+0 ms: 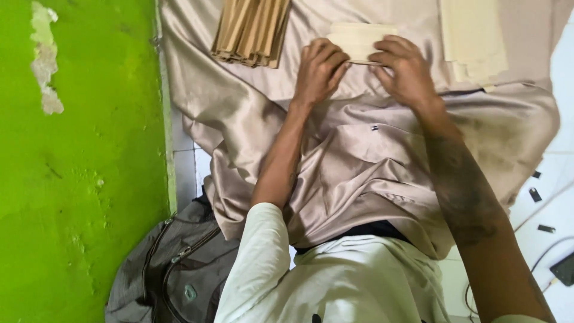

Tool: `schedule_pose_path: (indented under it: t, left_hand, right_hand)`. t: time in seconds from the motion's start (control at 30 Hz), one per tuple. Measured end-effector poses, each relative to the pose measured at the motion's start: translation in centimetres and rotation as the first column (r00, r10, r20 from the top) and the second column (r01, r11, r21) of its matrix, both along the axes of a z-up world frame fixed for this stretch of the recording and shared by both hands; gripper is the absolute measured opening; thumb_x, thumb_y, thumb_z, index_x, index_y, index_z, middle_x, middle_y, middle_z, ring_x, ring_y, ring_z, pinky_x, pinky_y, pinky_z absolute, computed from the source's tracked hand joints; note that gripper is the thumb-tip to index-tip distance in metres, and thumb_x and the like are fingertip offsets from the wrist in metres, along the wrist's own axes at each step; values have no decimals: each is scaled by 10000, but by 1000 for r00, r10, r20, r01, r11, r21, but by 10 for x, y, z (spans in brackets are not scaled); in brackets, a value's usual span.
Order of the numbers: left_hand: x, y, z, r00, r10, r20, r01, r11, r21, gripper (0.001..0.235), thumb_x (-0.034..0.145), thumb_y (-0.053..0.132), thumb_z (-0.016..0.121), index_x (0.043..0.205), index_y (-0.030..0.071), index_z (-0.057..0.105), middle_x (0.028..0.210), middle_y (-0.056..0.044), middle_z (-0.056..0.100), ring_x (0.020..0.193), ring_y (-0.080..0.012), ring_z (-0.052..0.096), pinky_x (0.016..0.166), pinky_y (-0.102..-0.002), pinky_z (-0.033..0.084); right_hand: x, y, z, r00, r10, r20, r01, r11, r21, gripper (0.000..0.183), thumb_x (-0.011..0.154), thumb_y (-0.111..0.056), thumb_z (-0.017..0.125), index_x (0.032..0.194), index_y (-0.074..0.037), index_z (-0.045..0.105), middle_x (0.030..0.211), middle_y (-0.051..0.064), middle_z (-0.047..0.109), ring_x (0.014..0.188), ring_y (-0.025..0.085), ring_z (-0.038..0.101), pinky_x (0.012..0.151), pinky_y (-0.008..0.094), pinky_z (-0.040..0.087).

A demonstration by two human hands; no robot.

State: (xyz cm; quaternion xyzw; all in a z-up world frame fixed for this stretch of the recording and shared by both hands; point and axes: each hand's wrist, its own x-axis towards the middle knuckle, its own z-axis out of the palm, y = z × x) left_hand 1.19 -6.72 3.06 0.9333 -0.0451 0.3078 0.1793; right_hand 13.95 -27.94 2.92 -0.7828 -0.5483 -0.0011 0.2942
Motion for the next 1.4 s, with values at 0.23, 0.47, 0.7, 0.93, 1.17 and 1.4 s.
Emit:
schedule_pose_path:
  t: [0.23, 0.47, 0.7, 0.93, 1.17, 1.4]
  left_hand:
    - [8, -1, 18, 992, 1, -126, -37, 958, -284, 192, 1021, 258, 514, 1020, 158, 677, 953, -24, 708, 897, -286, 611, 773, -429, 394]
    - [3, -6, 14, 972, 169, -164, -210, 937, -280, 204, 946, 264, 595, 879, 92, 682, 784, -61, 740, 697, -289, 663, 774, -472, 499]
    - [9, -2, 8, 984, 125, -126, -132, 990, -45, 116, 926, 246, 722, 955, 133, 723, 988, -16, 612, 911, -239, 501, 721, -405, 381]
    - [10, -9, 4, 981, 22, -194, 6, 989, 145, 255, 957, 348, 678, 1007, 98, 696, 1032, -61, 586, 939, -243, 530, 772, -419, 372]
    - [13, -8, 1, 977, 154, -145, -160, 987, -29, 96, 967, 167, 643, 1061, 157, 664, 886, -29, 697, 786, -232, 601, 752, -374, 338]
    - [20, -23, 17, 893, 396, -213, -413, 910, -39, 112, 874, 172, 717, 969, 229, 699, 1039, 1, 563, 972, -256, 510, 765, -425, 415]
  right_hand:
    - [16, -16, 4, 969, 7, -248, 78, 940, 331, 100, 1103, 14, 724, 1065, 102, 752, 1119, 237, 717, 1110, 362, 674, 987, 442, 529]
    - [19, -6, -9, 963, -224, -151, 239, 967, 85, 105, 1019, -187, 774, 1042, -85, 778, 928, 64, 637, 992, 280, 555, 916, 481, 386]
    - [8, 11, 13, 956, -259, 136, 277, 951, -135, 180, 973, -149, 798, 1131, -223, 842, 1207, 7, 655, 1215, 320, 470, 975, 519, 389]
    - [12, 8, 9, 980, -11, 201, 75, 947, -313, 335, 1039, -210, 705, 1363, -138, 748, 1215, 94, 701, 1101, 277, 587, 889, 448, 523]
    - [17, 23, 27, 994, -109, -14, 106, 986, -129, 147, 1014, -23, 749, 1160, -43, 763, 998, 129, 752, 913, 287, 664, 788, 432, 535]
    - [35, 35, 14, 929, -360, -90, 339, 922, -187, 165, 896, -245, 928, 828, -201, 784, 941, 46, 748, 935, 299, 661, 648, 508, 512]
